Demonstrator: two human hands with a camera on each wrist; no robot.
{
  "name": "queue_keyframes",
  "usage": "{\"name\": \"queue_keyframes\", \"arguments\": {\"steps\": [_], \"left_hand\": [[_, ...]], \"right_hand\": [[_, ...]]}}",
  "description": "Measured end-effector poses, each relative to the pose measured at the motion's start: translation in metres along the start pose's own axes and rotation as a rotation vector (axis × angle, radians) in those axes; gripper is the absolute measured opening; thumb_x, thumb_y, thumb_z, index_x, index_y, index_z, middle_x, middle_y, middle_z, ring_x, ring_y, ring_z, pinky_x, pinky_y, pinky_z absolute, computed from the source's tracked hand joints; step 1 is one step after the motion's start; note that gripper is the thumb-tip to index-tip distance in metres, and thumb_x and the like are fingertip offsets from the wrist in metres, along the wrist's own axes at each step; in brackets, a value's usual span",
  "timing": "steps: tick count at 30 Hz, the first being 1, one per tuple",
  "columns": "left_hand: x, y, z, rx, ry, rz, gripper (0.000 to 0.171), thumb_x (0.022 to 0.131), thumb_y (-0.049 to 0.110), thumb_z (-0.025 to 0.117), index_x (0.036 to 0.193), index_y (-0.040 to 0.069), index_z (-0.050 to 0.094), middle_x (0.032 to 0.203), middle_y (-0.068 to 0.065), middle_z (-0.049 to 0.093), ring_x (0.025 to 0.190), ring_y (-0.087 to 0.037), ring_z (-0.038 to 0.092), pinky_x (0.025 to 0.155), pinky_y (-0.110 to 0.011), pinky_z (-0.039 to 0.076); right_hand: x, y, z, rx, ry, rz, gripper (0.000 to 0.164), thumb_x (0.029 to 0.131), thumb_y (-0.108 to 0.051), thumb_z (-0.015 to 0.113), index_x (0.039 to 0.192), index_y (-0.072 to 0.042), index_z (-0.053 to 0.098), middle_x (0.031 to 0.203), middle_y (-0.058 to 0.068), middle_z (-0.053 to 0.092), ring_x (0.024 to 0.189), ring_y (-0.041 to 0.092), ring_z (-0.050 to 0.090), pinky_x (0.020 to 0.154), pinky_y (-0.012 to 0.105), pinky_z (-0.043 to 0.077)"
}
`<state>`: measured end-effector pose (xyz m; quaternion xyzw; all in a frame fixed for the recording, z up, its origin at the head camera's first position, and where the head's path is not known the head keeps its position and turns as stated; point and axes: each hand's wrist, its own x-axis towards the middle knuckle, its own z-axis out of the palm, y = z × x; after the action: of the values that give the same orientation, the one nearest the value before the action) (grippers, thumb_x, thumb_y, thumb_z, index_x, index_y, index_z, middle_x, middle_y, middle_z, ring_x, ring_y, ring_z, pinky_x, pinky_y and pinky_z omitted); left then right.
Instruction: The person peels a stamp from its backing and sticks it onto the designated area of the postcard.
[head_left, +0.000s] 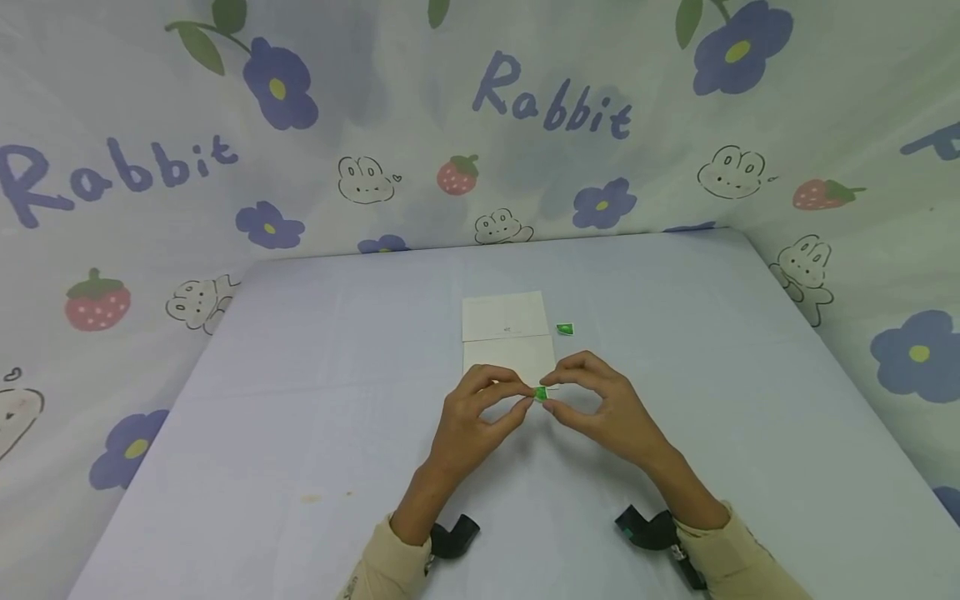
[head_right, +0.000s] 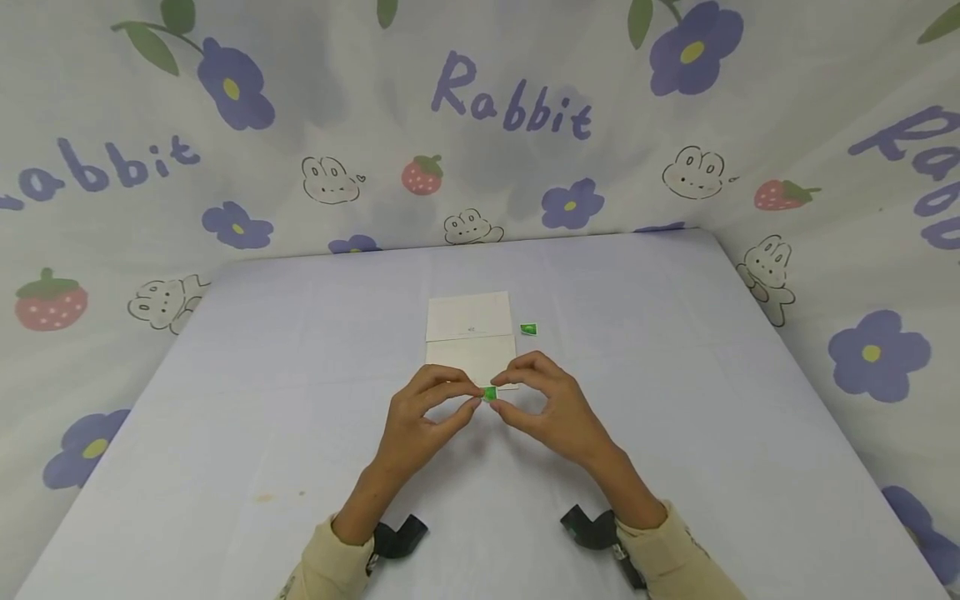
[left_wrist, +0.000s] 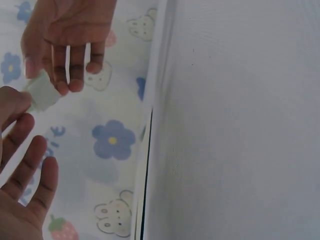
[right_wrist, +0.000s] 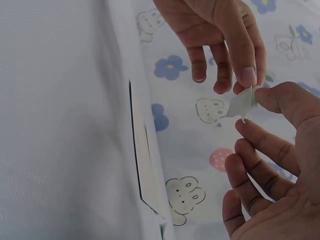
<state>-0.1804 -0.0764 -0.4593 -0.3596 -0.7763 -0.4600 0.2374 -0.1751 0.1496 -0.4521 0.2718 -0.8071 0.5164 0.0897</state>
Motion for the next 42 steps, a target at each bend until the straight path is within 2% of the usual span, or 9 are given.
{"name": "queue_keyframes", "arguments": {"steps": [6,11,13,17,22,27,31,37,42], "left_hand": [[0.0,0.0,0.002,-0.027,0.034,-0.008,0.017,0.084,0.001,0.079,0.098,0.012,0.077,0.104,0.0,0.065,0.096,-0.015,0.06,0.072,-0.026,0.051],[-0.001,0.001,0.005,-0.058,0.088,-0.097,0.015,0.084,-0.001,0.079,0.096,0.009,0.077,0.101,-0.004,0.066,0.09,-0.019,0.062,0.069,-0.035,0.056],[0.0,0.005,0.005,-0.069,0.112,-0.146,0.014,0.084,-0.002,0.078,0.095,0.007,0.076,0.1,-0.006,0.066,0.089,-0.022,0.063,0.069,-0.038,0.056],[0.008,0.02,-0.001,-0.084,0.151,-0.215,0.013,0.084,-0.007,0.076,0.095,0.001,0.074,0.095,-0.01,0.068,0.084,-0.023,0.064,0.065,-0.04,0.055],[0.014,0.034,-0.006,-0.089,0.169,-0.264,0.012,0.084,-0.009,0.073,0.094,-0.001,0.073,0.09,-0.01,0.071,0.076,-0.018,0.063,0.058,-0.031,0.053],[0.007,0.024,0.001,-0.108,0.167,-0.285,0.012,0.086,-0.006,0.073,0.094,0.002,0.074,0.09,-0.007,0.071,0.077,-0.017,0.062,0.058,-0.032,0.053],[-0.001,0.011,0.01,-0.139,0.158,-0.286,0.011,0.089,0.0,0.074,0.097,0.008,0.074,0.093,-0.003,0.07,0.08,-0.015,0.062,0.061,-0.029,0.053],[-0.005,0.007,0.014,-0.174,0.149,-0.284,0.01,0.092,0.009,0.073,0.1,0.014,0.075,0.096,0.002,0.07,0.083,-0.014,0.062,0.064,-0.027,0.054],[-0.004,0.013,0.014,-0.163,0.14,-0.272,0.009,0.092,0.006,0.072,0.099,0.011,0.075,0.096,-0.001,0.071,0.082,-0.016,0.063,0.062,-0.028,0.054]], "right_hand": [[0.0,-0.002,-0.001,-0.01,-0.001,0.023,0.027,0.088,-0.016,0.079,0.114,-0.019,0.074,0.117,-0.005,0.059,0.111,0.016,0.056,0.093,0.048,0.049],[0.002,-0.003,-0.003,-0.03,0.049,0.03,0.027,0.088,-0.015,0.079,0.113,-0.021,0.073,0.117,-0.006,0.058,0.106,0.013,0.056,0.087,0.045,0.049],[0.002,-0.003,-0.003,-0.032,0.074,0.01,0.025,0.087,-0.012,0.079,0.11,-0.02,0.073,0.116,-0.005,0.059,0.105,0.014,0.056,0.085,0.042,0.049],[0.002,-0.002,0.0,-0.051,0.121,-0.047,0.024,0.084,-0.005,0.081,0.104,-0.016,0.073,0.111,-0.003,0.061,0.099,0.015,0.058,0.081,0.034,0.049],[0.001,-0.007,0.005,-0.084,0.15,-0.119,0.027,0.078,0.005,0.082,0.098,-0.011,0.074,0.106,0.003,0.062,0.093,0.019,0.059,0.08,0.022,0.048],[0.004,-0.028,0.007,-0.06,0.14,-0.169,0.025,0.077,0.015,0.077,0.097,0.001,0.073,0.102,0.012,0.06,0.091,0.024,0.062,0.083,0.017,0.047],[0.004,-0.032,0.01,-0.053,0.136,-0.186,0.026,0.076,0.017,0.076,0.099,0.004,0.072,0.102,0.013,0.059,0.091,0.025,0.063,0.085,0.016,0.047],[0.0,-0.01,0.016,-0.043,0.141,-0.156,0.027,0.08,0.008,0.079,0.103,-0.004,0.073,0.107,0.007,0.06,0.098,0.021,0.06,0.086,0.02,0.047],[-0.001,-0.002,0.02,-0.028,0.132,-0.119,0.021,0.086,-0.002,0.079,0.104,-0.011,0.073,0.111,0.001,0.06,0.097,0.016,0.059,0.082,0.031,0.05]]}}
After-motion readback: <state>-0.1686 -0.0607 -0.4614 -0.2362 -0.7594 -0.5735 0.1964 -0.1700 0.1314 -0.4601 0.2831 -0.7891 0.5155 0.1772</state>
